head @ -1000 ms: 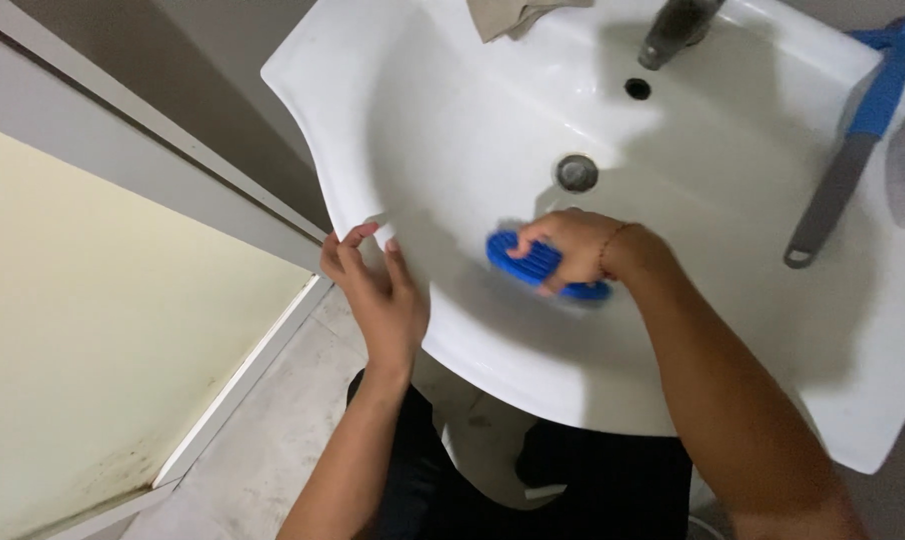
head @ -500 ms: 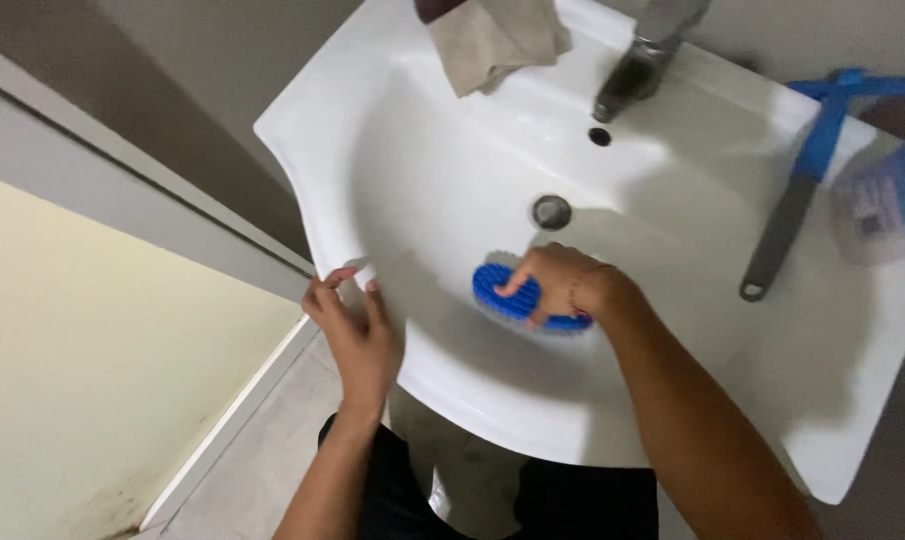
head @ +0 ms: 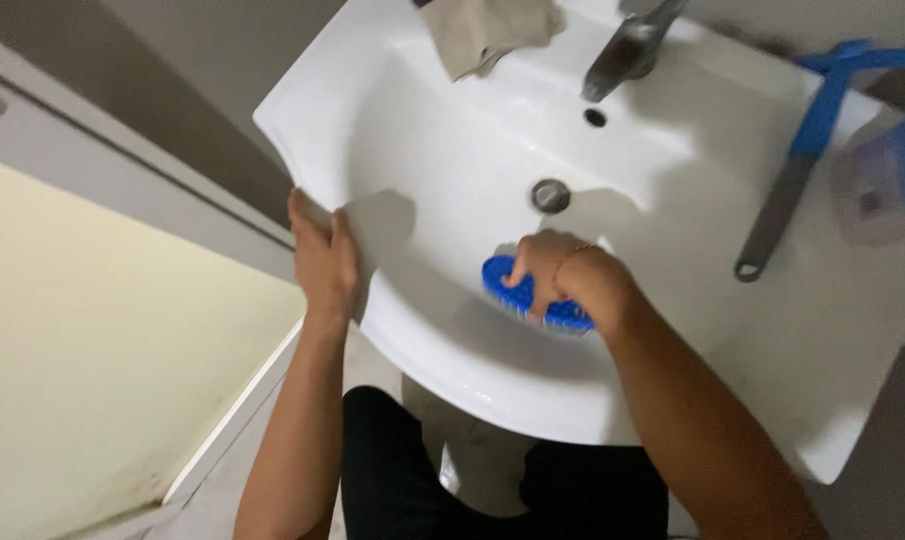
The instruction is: The person scrubs a white bathroom sink using a blue scrubbing brush. They clean the basin, the faucet, and the surrounding countertop area in a continuous motion.
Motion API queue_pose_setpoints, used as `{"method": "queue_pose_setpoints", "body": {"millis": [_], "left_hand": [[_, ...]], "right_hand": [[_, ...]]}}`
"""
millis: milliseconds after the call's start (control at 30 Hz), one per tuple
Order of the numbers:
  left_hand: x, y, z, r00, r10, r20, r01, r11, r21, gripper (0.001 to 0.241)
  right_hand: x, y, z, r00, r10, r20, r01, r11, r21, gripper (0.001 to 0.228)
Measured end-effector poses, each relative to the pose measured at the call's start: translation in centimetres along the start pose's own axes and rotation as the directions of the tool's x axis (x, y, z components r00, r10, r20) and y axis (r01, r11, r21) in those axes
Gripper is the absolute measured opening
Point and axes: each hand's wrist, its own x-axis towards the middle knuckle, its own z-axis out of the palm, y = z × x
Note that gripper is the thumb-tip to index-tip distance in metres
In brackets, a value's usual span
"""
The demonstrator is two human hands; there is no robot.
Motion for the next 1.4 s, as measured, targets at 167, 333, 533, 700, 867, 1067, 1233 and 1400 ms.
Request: {"method": "queue_pose_setpoints", "body": {"millis": [167,333,533,700,867,1067,1233,1400], "left_hand": [[-0.4,0.4,-0.3,0.999,0.028,-0.042,-0.028,0.999,0.017,0.067],[-0.2,-1.1,0.3,0.996,0.064,-0.055,-0.060,0.996,0.067,0.068],[0.3,-1.1,0.4,0.997,0.061,-0.053,-0.056,0.994,0.094,0.067],[0.5,-1.4,0.9,0.997,0.058,-0.054,-0.052,0.993,0.104,0.068],[0.1,-0.5,0.6,0.998,0.038,-0.050,-0.030,0.988,0.150,0.069],[0.5,-0.6,0.8,0.999,0.014,-0.052,-0.005,0.987,0.163,0.068],[0.0,-0.1,0.4,0.999,0.011,-0.038,-0.007,0.994,0.108,0.069],[-0.6,0.4,-0.1,0.999,0.003,-0.037,0.001,0.995,0.103,0.069]], "right_hand": [[-0.1,-2.3,-1.5,0.991,0.039,-0.132,-0.039,0.999,-0.005,0.057],[5.6,3.6,1.6,0.882,0.183,-0.434,-0.177,0.983,0.054,0.047],[6.5,5.6,0.9,0.815,0.200,-0.544,-0.270,0.961,-0.052,0.052],[-0.7,-2.8,-2.5,0.977,-0.080,-0.199,0.091,0.995,0.048,0.056],[3.1,-2.7,-0.5,0.913,-0.169,-0.370,0.200,0.979,0.048,0.054],[7.8,-3.9,1.4,0.864,0.011,-0.503,0.029,0.997,0.071,0.069],[-2.4,-5.6,-3.1,0.976,-0.087,-0.201,0.132,0.965,0.225,0.062],[-5.0,-5.2,-4.8,0.991,-0.096,0.088,0.074,0.972,0.222,0.065]]}}
